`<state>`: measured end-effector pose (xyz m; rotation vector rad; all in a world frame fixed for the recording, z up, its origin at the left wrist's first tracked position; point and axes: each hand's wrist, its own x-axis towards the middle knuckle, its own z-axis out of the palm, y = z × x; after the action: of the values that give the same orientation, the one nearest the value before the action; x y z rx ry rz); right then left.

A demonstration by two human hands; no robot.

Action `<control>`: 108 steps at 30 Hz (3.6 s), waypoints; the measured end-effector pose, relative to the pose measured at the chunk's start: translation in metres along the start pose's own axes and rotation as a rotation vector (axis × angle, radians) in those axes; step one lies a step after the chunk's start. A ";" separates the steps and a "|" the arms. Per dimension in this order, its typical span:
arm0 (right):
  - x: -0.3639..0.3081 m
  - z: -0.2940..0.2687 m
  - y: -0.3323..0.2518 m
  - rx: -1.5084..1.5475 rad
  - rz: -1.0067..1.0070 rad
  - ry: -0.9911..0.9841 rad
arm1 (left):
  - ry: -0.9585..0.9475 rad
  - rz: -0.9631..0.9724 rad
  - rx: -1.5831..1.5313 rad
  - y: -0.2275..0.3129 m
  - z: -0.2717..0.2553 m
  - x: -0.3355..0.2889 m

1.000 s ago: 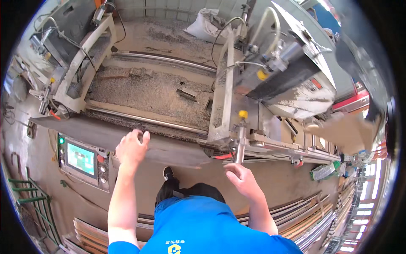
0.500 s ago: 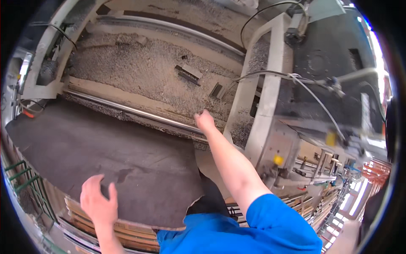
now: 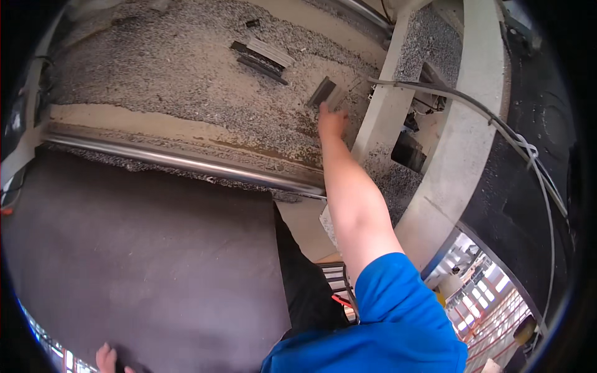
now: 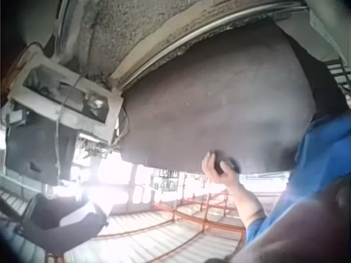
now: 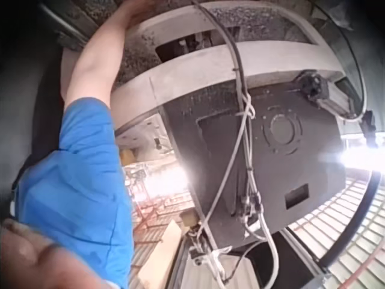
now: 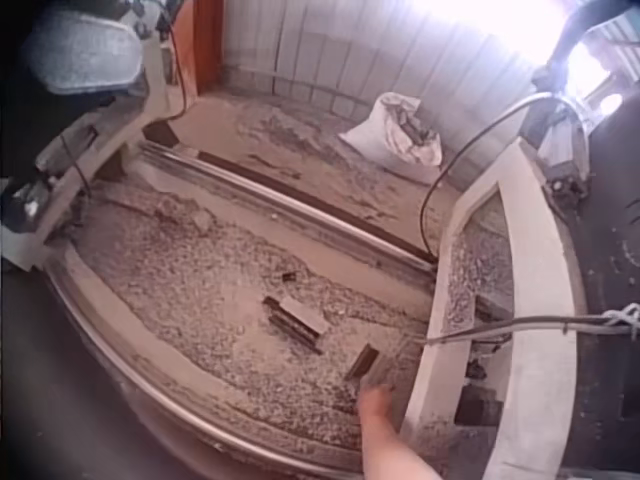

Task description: Operating an industrial metal cutting machine using a control panel and positioning long metal profiles.

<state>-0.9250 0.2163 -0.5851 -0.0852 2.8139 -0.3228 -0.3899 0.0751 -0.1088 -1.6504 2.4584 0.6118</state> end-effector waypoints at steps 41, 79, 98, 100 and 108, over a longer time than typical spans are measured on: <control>0.113 0.031 -0.065 -0.385 0.502 0.501 | -0.181 0.071 0.241 0.010 -0.013 0.016; 0.002 -0.039 -0.170 -0.029 -0.575 -0.224 | 0.035 0.051 -0.005 -0.008 -0.013 0.009; -0.122 0.063 -0.214 -0.212 -0.483 -0.635 | 0.063 -0.016 -0.041 -0.003 -0.024 0.016; -0.131 0.055 -0.230 -0.302 -0.544 -0.713 | 0.074 -0.036 -0.058 -0.004 -0.024 0.014; -0.093 0.023 -0.332 -0.533 -1.271 -0.573 | 0.073 -0.014 -0.036 -0.010 -0.028 0.015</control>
<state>-0.8212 -0.1035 -0.5029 -1.7438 1.8368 0.1972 -0.3835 0.0481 -0.0902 -1.7312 2.4979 0.6087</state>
